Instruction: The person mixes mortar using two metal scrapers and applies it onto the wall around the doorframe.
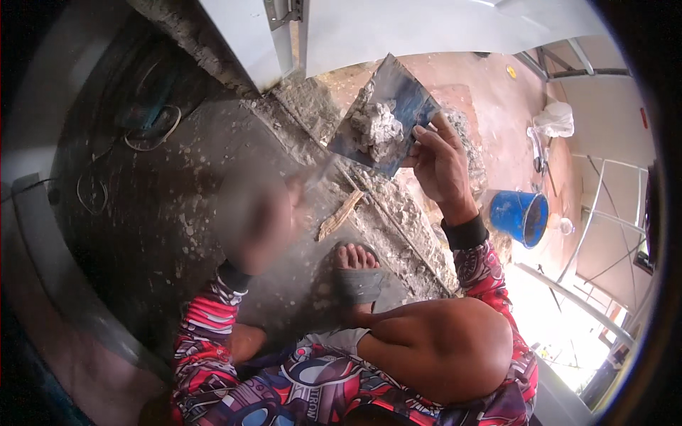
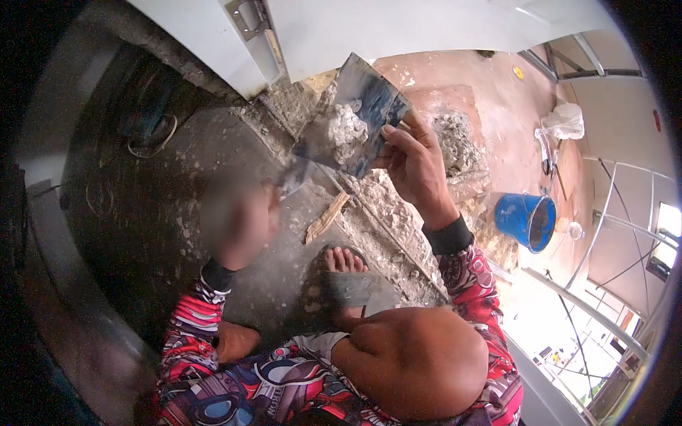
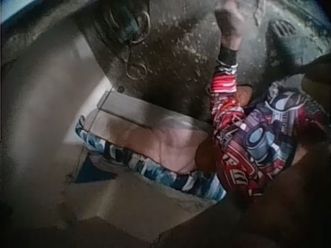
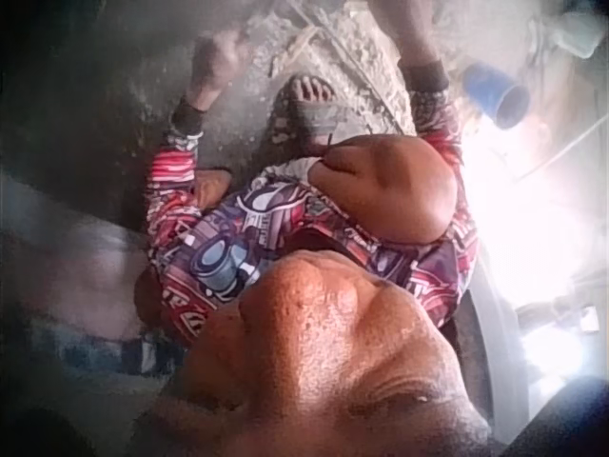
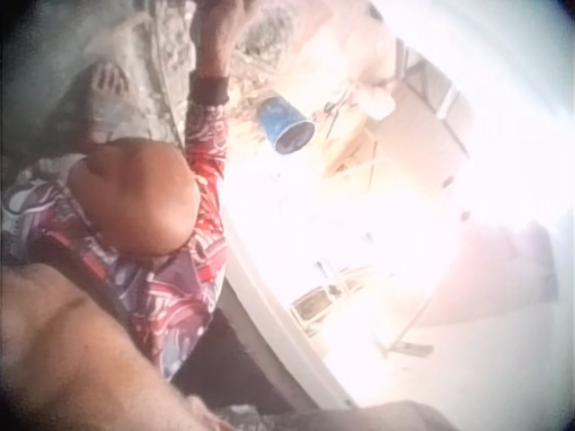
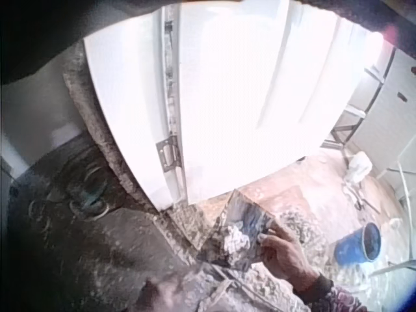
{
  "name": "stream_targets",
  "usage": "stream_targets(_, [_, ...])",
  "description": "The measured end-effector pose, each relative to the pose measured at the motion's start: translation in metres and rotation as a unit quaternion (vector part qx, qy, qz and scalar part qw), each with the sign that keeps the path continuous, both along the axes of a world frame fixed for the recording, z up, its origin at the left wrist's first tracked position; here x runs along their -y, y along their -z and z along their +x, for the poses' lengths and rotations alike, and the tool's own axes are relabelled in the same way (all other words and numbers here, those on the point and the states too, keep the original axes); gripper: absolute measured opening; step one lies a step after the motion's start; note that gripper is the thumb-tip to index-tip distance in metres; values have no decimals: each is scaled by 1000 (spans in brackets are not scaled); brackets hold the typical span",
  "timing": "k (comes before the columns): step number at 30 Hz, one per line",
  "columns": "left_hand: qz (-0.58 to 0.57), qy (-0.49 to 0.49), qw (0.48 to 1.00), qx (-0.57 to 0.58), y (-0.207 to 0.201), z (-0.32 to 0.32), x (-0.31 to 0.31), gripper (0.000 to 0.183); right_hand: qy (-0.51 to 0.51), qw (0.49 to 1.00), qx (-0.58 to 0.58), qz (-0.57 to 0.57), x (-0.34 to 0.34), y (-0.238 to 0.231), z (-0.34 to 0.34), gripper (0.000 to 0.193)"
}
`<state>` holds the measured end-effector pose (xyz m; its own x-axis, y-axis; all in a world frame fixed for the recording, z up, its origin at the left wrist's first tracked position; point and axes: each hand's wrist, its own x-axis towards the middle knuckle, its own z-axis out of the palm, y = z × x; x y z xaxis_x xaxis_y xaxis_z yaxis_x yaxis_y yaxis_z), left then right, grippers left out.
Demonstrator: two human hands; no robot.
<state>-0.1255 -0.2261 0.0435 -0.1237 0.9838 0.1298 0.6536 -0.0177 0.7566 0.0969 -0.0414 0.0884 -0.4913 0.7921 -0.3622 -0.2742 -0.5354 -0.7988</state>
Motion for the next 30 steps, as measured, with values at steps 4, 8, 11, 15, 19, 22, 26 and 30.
stream_targets(4, [-7,-179,979,94,-15,-9,-12,5,35,999,32,6,-3,3,6,24])
stream_targets(8, [181,-42,982,-19,-30,-5,-27,13,14,998,57,-13,0,8,1,19])
stream_targets(11, [158,24,984,-76,-47,0,-30,34,5,998,67,0,-2,16,6,19])
stream_targets(15, [124,69,975,-173,-48,3,-32,44,-24,997,62,31,-2,17,0,26])
stream_targets(19, [99,112,968,-203,-49,7,-35,39,-53,987,123,85,-4,23,-7,30])
stream_targets(22, [111,97,967,-207,-59,16,-40,38,-56,987,124,89,-8,10,-4,23])
stream_targets(26, [178,56,972,-145,-58,8,-36,55,-49,990,98,89,-14,7,-3,26])
stream_targets(30, [136,34,979,-148,-57,9,-40,58,-39,994,77,62,-7,5,-12,26])
